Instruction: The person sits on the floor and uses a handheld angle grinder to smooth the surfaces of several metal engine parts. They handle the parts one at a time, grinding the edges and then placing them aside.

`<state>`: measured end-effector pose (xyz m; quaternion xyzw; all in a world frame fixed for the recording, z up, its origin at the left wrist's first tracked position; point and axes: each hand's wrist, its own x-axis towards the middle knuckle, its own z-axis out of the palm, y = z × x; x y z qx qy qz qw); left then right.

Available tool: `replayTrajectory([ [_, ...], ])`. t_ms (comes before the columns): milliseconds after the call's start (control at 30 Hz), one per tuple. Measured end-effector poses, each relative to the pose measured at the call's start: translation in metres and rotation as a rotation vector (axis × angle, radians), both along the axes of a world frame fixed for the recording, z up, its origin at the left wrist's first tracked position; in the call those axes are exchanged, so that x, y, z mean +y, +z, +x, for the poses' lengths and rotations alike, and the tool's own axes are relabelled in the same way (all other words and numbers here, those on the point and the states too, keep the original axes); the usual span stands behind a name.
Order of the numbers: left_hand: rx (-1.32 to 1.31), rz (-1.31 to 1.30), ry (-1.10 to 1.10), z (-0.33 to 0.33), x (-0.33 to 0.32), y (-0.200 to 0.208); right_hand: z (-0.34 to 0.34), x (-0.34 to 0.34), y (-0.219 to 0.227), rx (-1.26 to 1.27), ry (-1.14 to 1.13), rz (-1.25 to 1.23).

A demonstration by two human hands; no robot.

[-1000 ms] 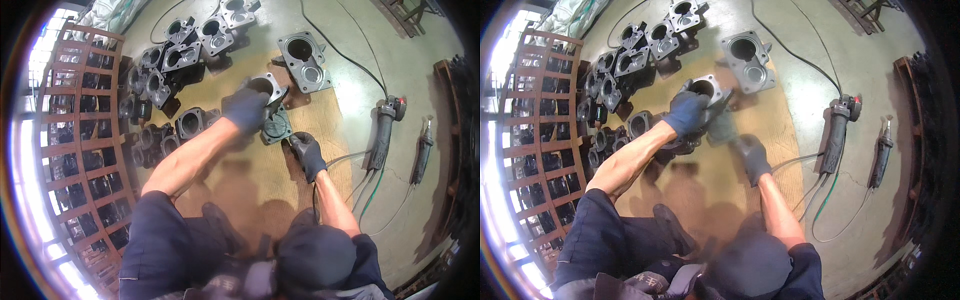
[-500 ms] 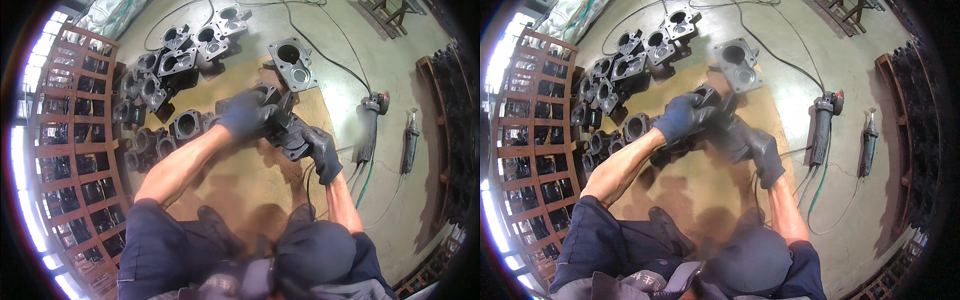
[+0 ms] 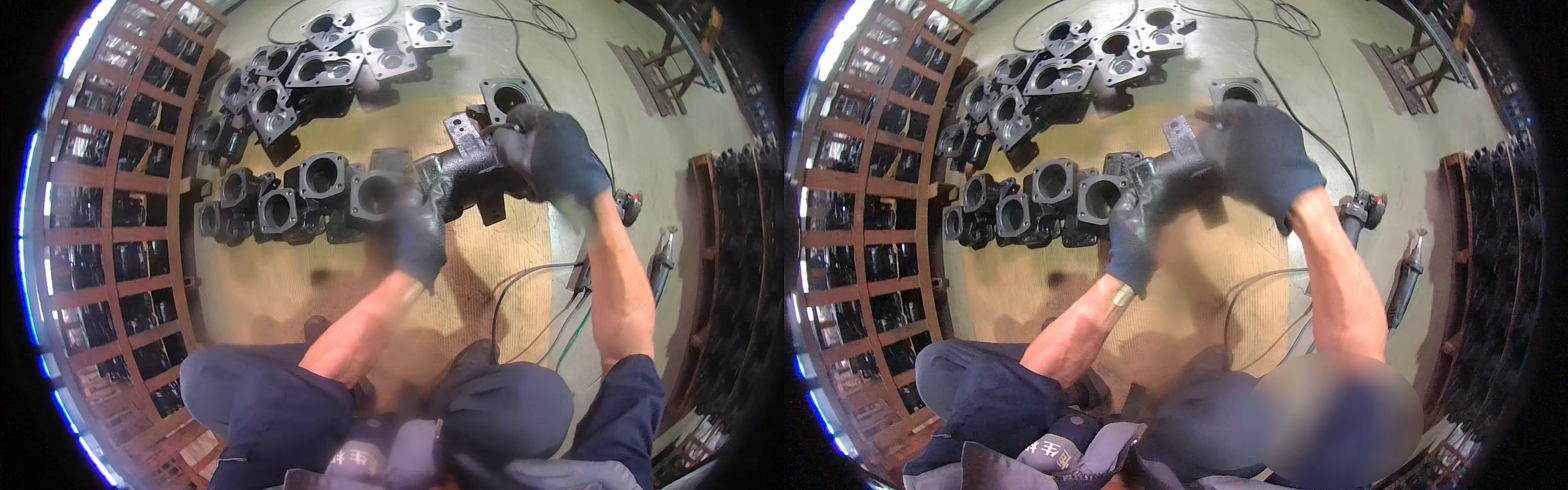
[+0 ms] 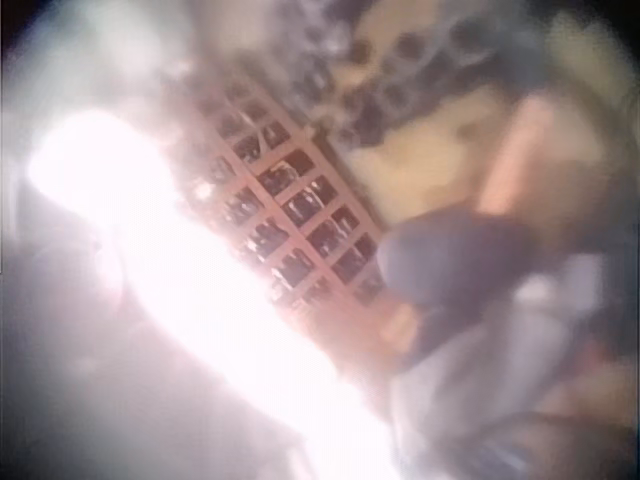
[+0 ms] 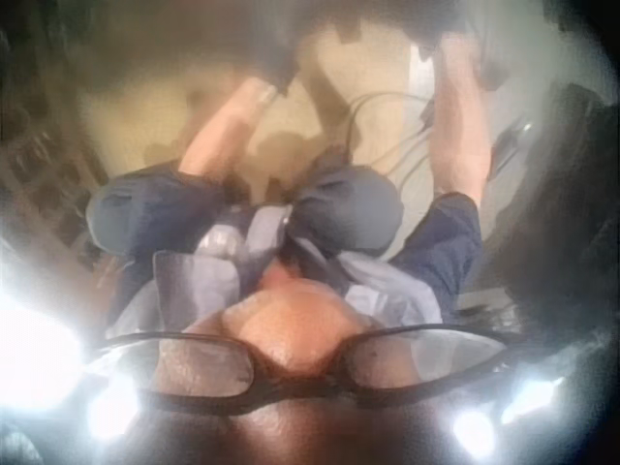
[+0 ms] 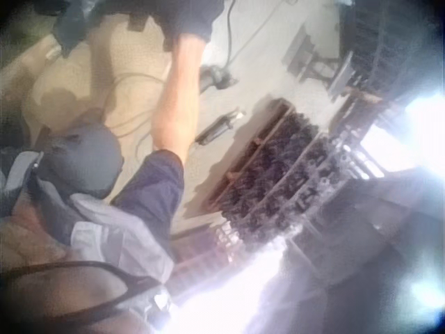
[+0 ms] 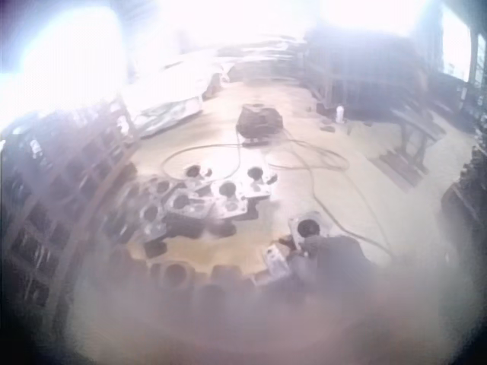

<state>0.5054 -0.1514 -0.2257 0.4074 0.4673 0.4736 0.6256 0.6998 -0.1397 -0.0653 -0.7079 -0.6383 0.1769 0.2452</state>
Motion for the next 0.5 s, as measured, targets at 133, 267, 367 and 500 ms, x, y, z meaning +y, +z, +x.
replayTrajectory([
  [133, -0.361, -0.211, 0.169, 0.008, -0.002, 0.002, -0.010, 0.039, 0.013, -0.168, 0.105, -0.171],
  [267, -0.289, -0.211, 0.124, 0.005, 0.013, 0.001, -0.005, 0.052, 0.001, -0.208, 0.128, 0.013],
  [367, -0.032, -0.128, 0.083, -0.009, 0.055, -0.001, -0.002, 0.060, -0.008, -0.118, 0.041, 0.055],
  [500, 0.276, 0.131, 0.027, -0.005, 0.091, 0.037, 0.011, 0.045, -0.021, 0.276, -0.124, 0.004],
])
